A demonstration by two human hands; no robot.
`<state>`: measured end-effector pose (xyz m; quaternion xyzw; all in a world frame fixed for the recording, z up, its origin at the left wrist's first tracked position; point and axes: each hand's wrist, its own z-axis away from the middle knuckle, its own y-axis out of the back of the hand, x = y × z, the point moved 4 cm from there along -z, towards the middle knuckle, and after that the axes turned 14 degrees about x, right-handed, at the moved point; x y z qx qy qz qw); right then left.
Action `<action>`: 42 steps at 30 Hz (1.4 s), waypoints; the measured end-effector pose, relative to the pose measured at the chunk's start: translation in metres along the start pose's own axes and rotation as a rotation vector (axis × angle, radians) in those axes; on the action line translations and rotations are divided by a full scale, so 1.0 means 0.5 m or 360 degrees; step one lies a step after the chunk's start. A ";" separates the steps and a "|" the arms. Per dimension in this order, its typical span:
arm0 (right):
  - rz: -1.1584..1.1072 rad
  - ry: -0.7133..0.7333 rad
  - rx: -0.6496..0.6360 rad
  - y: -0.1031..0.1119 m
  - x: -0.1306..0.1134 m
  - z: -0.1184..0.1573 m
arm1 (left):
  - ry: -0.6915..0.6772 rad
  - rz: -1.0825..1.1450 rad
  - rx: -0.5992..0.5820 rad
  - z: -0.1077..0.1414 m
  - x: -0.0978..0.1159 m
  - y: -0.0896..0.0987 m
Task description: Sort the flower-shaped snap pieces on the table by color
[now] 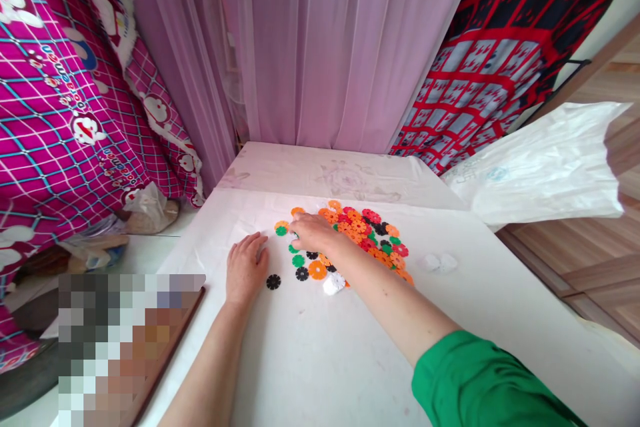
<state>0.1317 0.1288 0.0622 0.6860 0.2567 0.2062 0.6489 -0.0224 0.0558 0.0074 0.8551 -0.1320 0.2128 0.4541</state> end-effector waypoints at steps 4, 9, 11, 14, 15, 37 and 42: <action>0.0002 -0.0021 0.0008 0.004 -0.005 0.000 | -0.0021 0.0002 0.0001 0.000 0.001 0.001; -0.0144 -0.0181 0.0165 0.034 0.028 0.037 | -0.0021 0.0001 0.0009 -0.001 -0.001 0.000; -0.0348 -0.0295 0.0287 0.049 0.048 0.078 | -0.0018 -0.0002 0.0008 -0.001 -0.001 0.000; -0.0562 -0.0407 0.0399 0.065 0.065 0.160 | -0.0020 -0.0004 0.0001 -0.001 0.000 0.000; -0.0585 -0.0433 0.0439 0.070 0.067 0.187 | -0.0017 -0.0005 0.0000 -0.001 0.000 0.000; -0.0433 -0.0411 0.0356 0.056 0.042 0.306 | -0.0001 -0.0026 -0.0028 -0.001 0.000 0.000; -0.0130 -0.0537 0.0090 0.043 0.050 0.324 | 0.0001 -0.0026 -0.0033 -0.001 0.000 0.000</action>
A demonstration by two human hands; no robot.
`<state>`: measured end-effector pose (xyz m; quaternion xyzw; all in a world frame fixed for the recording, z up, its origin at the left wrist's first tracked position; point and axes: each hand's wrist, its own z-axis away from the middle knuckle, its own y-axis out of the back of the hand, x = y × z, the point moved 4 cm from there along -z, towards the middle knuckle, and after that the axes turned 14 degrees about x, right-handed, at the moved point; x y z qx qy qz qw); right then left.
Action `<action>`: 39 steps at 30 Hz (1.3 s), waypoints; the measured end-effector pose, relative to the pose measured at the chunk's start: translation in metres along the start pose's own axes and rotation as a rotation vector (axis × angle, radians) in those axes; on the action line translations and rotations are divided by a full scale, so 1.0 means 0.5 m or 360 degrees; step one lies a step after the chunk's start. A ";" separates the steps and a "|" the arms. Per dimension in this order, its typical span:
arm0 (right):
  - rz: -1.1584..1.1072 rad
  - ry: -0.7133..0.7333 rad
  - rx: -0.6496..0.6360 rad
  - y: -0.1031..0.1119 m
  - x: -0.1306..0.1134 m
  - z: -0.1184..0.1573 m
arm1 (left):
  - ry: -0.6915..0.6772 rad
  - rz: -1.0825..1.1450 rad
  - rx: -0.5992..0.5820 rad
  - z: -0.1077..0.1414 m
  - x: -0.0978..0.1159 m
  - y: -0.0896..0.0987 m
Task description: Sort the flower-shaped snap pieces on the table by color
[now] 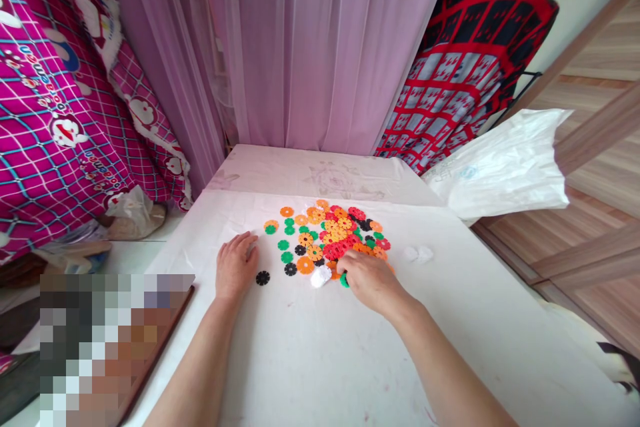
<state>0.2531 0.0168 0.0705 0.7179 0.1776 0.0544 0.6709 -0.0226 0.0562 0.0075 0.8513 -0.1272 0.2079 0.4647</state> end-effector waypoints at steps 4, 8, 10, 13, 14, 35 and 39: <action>0.0175 0.0090 -0.0106 -0.007 -0.020 0.001 | 0.0010 0.0000 0.0010 0.001 -0.002 -0.001; 0.0181 0.0143 -0.0076 -0.007 -0.036 -0.005 | -0.0010 0.0021 0.0032 0.001 -0.002 -0.001; 0.0164 0.0142 -0.0060 -0.007 -0.035 -0.007 | -0.0010 0.0021 0.0032 0.001 -0.002 -0.001; 0.0105 0.0069 -0.0047 -0.009 -0.023 -0.006 | -0.0013 0.0028 0.0031 0.001 -0.001 0.000; 0.0049 0.0035 -0.0040 -0.010 -0.019 -0.004 | -0.0015 0.0029 0.0036 0.001 -0.001 0.000; -0.0702 -0.0297 0.0186 -0.081 -0.048 0.007 | -0.0021 0.0007 0.0024 0.001 -0.001 0.001; -0.0596 -0.0268 0.0176 -0.079 -0.057 0.006 | -0.0023 0.0016 0.0026 0.001 0.000 0.001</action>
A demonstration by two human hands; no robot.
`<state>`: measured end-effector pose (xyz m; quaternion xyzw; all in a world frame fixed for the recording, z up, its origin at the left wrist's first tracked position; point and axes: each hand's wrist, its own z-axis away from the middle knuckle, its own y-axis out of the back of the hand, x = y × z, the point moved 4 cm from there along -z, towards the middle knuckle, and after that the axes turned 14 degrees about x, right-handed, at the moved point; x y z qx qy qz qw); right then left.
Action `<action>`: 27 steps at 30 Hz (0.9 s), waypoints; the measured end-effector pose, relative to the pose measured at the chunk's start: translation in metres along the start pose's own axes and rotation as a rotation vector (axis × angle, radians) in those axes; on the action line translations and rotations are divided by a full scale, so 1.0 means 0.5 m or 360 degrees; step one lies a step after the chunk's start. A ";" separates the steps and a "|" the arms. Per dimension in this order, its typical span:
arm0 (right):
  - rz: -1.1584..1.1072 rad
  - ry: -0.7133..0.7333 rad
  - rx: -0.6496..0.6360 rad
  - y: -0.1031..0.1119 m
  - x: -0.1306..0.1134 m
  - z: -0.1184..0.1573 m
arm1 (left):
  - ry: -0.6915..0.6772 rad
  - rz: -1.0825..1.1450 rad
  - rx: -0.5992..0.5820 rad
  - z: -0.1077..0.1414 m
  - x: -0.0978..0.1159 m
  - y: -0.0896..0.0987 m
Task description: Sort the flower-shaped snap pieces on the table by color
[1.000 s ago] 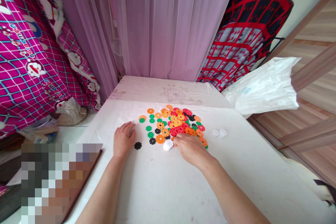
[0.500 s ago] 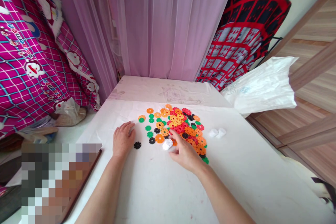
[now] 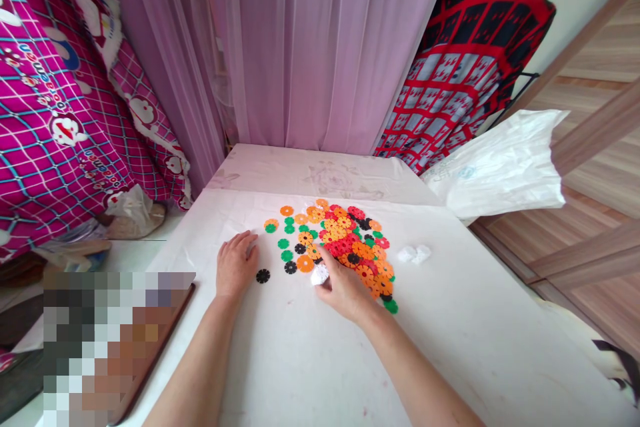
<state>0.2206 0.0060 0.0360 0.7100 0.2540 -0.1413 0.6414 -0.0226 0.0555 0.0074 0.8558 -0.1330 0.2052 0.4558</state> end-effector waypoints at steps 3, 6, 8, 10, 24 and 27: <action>-0.0024 0.0001 0.0017 -0.004 0.001 0.000 | 0.0004 -0.0004 0.0008 0.000 0.000 0.000; -0.0052 -0.0003 0.0053 -0.008 0.007 0.002 | 0.0020 -0.0006 0.0003 -0.001 0.001 0.001; -0.0058 -0.0011 0.0086 -0.006 0.012 0.004 | 0.0035 -0.0011 -0.0006 -0.001 0.001 0.002; -0.0057 -0.0034 0.0115 0.001 0.018 0.006 | 0.0037 -0.0014 -0.0010 -0.002 0.001 0.003; 0.0058 -0.0444 0.0483 0.150 0.208 0.081 | -0.0030 -0.0038 0.0002 -0.006 -0.002 0.003; 0.0176 -0.0608 0.0581 0.185 0.271 0.104 | -0.0061 -0.0052 0.0003 -0.006 -0.003 0.002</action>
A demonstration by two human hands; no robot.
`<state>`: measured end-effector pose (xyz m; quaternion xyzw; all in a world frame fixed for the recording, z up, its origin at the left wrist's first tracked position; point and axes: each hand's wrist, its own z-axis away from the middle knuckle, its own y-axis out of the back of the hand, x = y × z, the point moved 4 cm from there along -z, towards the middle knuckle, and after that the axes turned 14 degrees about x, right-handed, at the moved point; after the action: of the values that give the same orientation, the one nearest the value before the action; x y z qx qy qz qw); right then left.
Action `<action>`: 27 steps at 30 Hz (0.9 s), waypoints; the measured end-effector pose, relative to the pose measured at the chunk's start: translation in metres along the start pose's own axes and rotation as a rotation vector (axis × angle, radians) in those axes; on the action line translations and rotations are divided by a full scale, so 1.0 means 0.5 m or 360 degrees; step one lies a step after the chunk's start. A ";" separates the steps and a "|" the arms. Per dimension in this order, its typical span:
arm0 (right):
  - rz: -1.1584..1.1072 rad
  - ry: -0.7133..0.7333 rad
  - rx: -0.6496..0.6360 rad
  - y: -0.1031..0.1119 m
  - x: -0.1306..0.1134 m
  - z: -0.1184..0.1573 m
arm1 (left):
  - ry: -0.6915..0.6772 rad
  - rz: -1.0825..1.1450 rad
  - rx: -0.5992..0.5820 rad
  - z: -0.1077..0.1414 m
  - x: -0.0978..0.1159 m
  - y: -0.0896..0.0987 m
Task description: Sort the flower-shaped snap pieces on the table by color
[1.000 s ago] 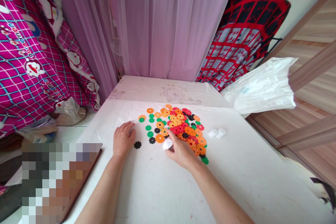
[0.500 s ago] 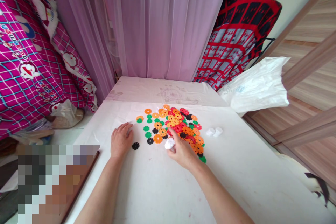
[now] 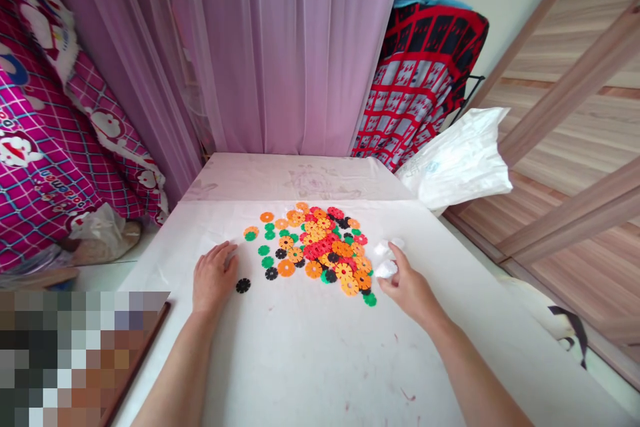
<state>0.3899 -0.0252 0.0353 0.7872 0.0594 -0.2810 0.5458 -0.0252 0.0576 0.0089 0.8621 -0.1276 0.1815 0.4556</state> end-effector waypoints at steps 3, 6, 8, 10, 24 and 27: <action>0.0103 -0.0114 0.0065 0.020 0.054 -0.017 | -0.0020 -0.0008 -0.0002 0.000 -0.003 -0.001; 0.0189 -0.0204 0.0112 0.029 0.090 -0.036 | -0.0043 -0.0004 -0.0016 -0.001 -0.006 -0.003; 0.0222 -0.0226 0.0141 0.028 0.104 -0.047 | -0.0053 -0.0012 -0.0020 -0.002 -0.007 -0.004; 0.0237 -0.0210 0.0156 0.023 0.111 -0.057 | -0.0059 -0.0026 -0.0011 -0.003 -0.008 -0.004; 0.0285 -0.0006 0.0069 0.012 0.121 -0.095 | -0.0102 -0.0049 -0.0019 -0.005 -0.010 -0.003; 0.0259 0.0006 0.0070 0.010 0.126 -0.103 | -0.0100 -0.0044 -0.0020 -0.005 -0.011 -0.003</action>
<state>0.4636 0.0053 0.0200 0.8018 -0.0100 -0.2354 0.5492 -0.0299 0.0610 0.0067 0.8662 -0.1310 0.1473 0.4592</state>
